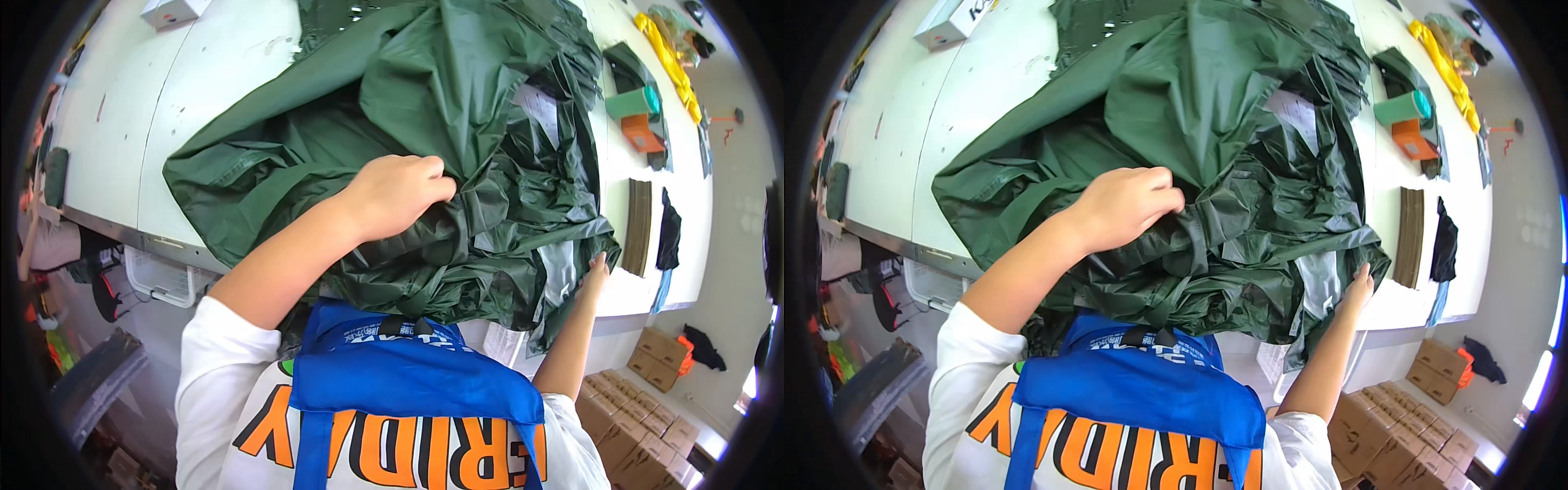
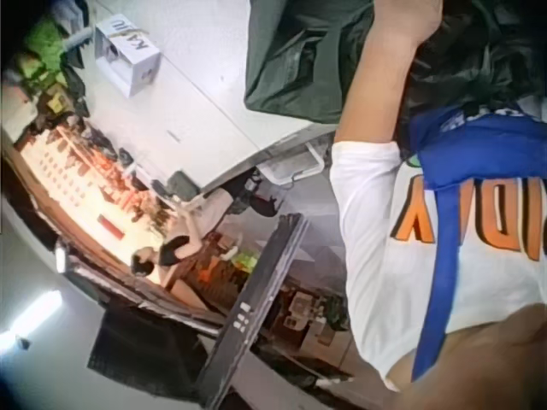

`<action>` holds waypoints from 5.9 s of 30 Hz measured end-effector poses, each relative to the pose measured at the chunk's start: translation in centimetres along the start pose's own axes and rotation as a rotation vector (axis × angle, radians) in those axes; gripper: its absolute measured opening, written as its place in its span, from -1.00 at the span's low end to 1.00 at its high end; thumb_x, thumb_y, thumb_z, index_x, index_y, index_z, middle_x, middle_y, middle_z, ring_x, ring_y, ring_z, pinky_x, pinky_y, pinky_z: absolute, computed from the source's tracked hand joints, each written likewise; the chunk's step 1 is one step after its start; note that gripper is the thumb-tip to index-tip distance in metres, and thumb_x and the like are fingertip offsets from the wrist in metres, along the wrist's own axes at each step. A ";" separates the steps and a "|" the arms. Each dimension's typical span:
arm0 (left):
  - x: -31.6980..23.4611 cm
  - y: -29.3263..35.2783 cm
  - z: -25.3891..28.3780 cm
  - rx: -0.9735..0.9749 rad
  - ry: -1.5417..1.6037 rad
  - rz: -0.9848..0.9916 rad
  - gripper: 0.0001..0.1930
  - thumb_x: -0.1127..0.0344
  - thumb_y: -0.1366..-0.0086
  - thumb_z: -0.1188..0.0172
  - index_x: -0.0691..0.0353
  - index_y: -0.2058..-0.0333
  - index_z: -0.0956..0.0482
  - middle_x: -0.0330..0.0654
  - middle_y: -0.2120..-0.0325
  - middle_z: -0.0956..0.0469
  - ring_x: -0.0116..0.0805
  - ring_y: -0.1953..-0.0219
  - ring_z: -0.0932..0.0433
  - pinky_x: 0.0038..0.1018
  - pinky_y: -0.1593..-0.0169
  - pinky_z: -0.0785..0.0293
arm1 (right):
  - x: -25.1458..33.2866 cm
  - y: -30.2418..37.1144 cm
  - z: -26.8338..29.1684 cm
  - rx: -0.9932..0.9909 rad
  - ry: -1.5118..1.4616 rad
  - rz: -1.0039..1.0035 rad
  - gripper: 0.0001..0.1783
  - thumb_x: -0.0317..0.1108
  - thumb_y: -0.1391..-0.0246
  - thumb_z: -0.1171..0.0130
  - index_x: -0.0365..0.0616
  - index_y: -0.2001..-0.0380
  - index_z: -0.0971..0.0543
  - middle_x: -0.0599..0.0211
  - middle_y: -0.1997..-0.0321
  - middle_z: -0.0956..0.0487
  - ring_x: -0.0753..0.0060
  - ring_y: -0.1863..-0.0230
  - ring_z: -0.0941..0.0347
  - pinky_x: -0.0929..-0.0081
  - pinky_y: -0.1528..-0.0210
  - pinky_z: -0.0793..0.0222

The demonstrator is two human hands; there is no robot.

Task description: The person folds a dark green jacket on a white table. They smooth the fabric, fold the sleeves and body, then place the folded jacket into a clear plastic bag. The person repeats this process with a second jacket.

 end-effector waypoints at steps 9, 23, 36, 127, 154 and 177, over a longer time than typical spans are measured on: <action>6.3 7.6 0.4 0.288 0.741 0.703 -0.60 0.04 -0.21 -0.22 0.28 0.17 -0.50 -0.11 0.24 -0.54 -0.34 0.28 -0.47 -0.46 0.13 -0.41 | 3.1 4.0 -6.8 0.127 -0.399 -0.164 -0.56 0.09 -0.07 -0.21 -0.10 0.41 -0.51 0.45 0.61 -0.51 0.77 0.82 0.00 0.67 0.79 0.17; 5.7 1.7 10.3 -0.372 1.154 0.632 -0.64 0.25 -0.32 -0.15 0.28 -0.03 -0.46 -0.21 0.11 -0.57 -0.46 0.14 -0.54 -0.47 0.00 -0.45 | 22.1 1.8 -8.2 0.562 -0.255 0.232 -0.65 -0.10 -0.26 0.02 -0.19 0.28 -0.54 0.32 0.28 -0.63 0.66 0.66 -0.17 0.64 0.59 -0.11; 10.7 4.4 12.1 -0.253 0.856 0.622 -0.29 0.39 -0.05 -0.29 0.35 -0.19 -0.24 -0.12 -0.12 -0.39 -0.35 -0.14 -0.36 -0.45 -0.24 -0.21 | 14.6 9.9 7.2 0.121 0.205 0.616 -0.84 -0.68 0.02 -0.07 -0.23 0.36 -0.40 0.35 0.36 -0.40 0.57 0.31 -0.34 0.61 0.24 -0.28; 5.5 -3.6 -13.8 0.345 -0.128 0.448 -0.69 -0.02 -0.10 -0.26 -0.04 0.23 -0.59 -0.27 0.30 -0.57 -0.17 0.11 -0.50 -0.19 0.07 -0.37 | 9.3 1.1 -11.2 0.569 0.797 0.614 -0.81 -0.37 0.11 -0.29 -0.22 0.43 -0.53 0.08 0.51 -0.54 0.05 0.39 -0.50 0.25 0.30 -0.37; 17.8 10.9 -5.5 -0.021 -0.003 0.842 -0.85 0.13 -0.03 -0.34 -0.01 0.47 -0.59 -0.40 0.44 -0.54 -0.29 0.20 -0.46 -0.21 0.10 -0.27 | 17.2 25.1 -30.0 1.159 0.577 0.731 -0.70 -0.31 0.21 -0.41 -0.21 0.44 -0.51 0.17 0.41 -0.53 0.18 0.36 -0.46 0.31 0.28 -0.38; 9.8 31.0 -0.5 -0.319 -0.170 1.088 -0.27 0.32 0.07 -0.38 0.30 -0.07 -0.22 0.15 -0.12 -0.23 0.15 -0.16 -0.26 -0.19 -0.21 -0.25 | 26.2 51.3 -31.5 1.338 -0.071 1.463 -0.71 -0.48 0.14 -0.21 -0.04 0.24 -0.57 0.32 0.20 -0.57 0.19 0.37 -0.57 0.37 0.33 -0.50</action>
Point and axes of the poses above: each hand's wrist, its own y-axis away from the middle knuckle, its own z-axis out of the back of the hand, x = y × z, the point moved 9 cm from there along -y, towards the middle knuckle
